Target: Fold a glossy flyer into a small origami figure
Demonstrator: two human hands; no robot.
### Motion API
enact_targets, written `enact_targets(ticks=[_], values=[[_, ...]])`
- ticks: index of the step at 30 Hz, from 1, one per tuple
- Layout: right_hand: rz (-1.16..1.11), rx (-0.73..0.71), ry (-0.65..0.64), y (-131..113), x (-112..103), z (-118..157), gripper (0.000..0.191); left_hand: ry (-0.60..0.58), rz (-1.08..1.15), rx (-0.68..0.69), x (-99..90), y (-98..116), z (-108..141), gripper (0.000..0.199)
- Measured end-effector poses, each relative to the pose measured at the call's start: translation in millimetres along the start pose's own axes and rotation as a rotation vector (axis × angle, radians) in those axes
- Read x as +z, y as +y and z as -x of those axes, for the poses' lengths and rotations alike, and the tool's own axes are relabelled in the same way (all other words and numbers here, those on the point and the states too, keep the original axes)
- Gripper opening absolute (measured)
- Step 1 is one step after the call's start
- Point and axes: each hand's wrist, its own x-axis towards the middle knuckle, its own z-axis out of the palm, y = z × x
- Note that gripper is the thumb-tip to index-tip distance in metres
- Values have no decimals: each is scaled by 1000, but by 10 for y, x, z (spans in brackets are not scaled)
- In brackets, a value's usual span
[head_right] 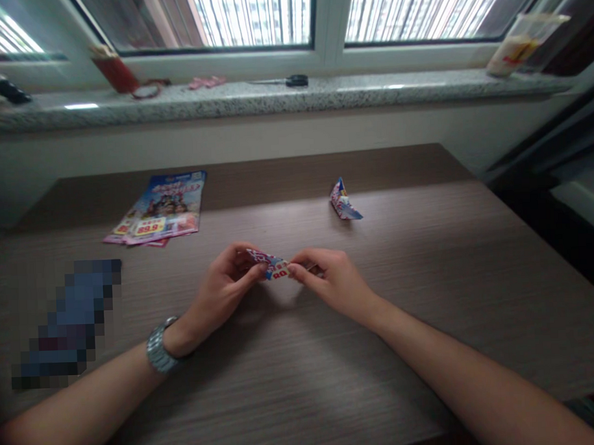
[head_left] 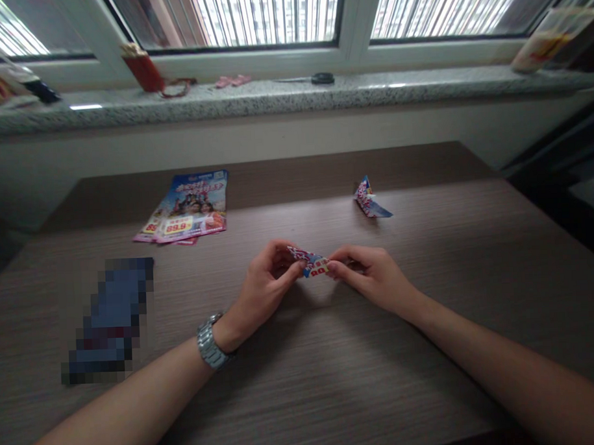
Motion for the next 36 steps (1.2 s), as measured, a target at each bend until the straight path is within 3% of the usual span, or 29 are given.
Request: enact_targets(ticks=[6, 16, 21, 26, 30, 36], values=[[-14, 5, -24, -9, 40, 1, 21, 57, 24, 7, 12, 27, -25, 21], [-78, 33, -65, -39, 33, -1, 21, -86, -18, 47, 7, 29, 8, 18], [-130, 71, -83, -57, 62, 7, 18, -79, -87, 70, 8, 39, 25, 19], [-84, 95, -10, -30, 60, -3, 20, -28, -123, 115, 11, 36, 57, 19], [-52, 112, 35, -22, 50, -16, 22, -43, -205, 190, 22, 47, 81, 14], [-52, 115, 48, -43, 47, -24, 21, -74, -256, 187, 39, 51, 84, 15]])
